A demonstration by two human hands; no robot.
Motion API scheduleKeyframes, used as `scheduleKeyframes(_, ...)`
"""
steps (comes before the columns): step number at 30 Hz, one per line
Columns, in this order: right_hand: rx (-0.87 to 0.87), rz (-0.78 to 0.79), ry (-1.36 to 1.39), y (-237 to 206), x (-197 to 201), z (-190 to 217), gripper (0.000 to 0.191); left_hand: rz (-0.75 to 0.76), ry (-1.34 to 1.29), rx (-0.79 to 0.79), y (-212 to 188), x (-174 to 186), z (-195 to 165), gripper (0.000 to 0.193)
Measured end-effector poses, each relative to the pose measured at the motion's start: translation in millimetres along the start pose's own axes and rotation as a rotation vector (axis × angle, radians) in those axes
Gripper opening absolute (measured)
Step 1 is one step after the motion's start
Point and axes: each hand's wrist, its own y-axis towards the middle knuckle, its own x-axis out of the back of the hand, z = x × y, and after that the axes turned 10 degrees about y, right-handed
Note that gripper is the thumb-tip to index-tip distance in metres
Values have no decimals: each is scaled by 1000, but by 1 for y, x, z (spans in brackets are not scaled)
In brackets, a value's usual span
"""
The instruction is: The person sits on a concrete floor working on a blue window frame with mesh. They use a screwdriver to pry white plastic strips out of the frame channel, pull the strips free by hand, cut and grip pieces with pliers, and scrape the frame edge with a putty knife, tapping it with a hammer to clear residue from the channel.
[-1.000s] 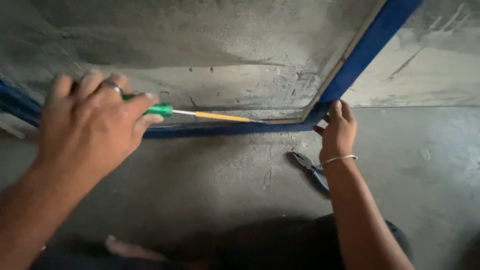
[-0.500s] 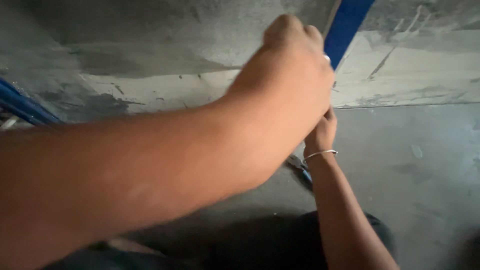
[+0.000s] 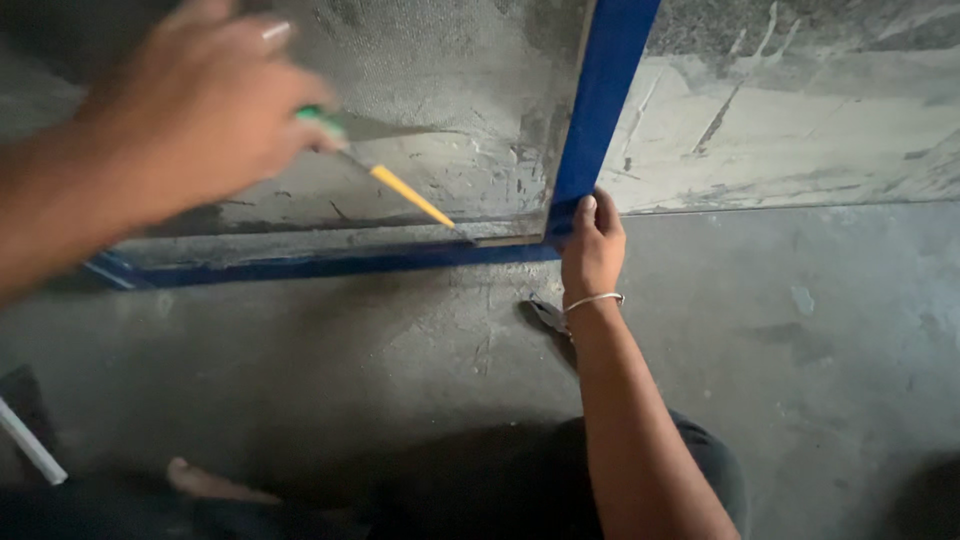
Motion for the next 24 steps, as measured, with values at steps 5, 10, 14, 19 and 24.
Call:
scheduleKeyframes(5,-5,-67,-61,0,-5,-7,38,19,-350,313,-83,-130,-3,40)
scheduleKeyframes(10,26,-71,-71,-7,-9,-2,40,67,-566,510,-119,-223,-53,43)
scheduleKeyframes(14,9,-26,-60,-12,-10,4,41,43,-729,529,-123,-219,-64,40)
scheduleKeyframes(19,-23,-47,-87,-14,-11,9,40,-87,-366,382,-110,-166,-23,36)
scheduleKeyframes(24,-36,-55,-85,-16,-11,9,40,59,-488,390,-97,-170,-15,34)
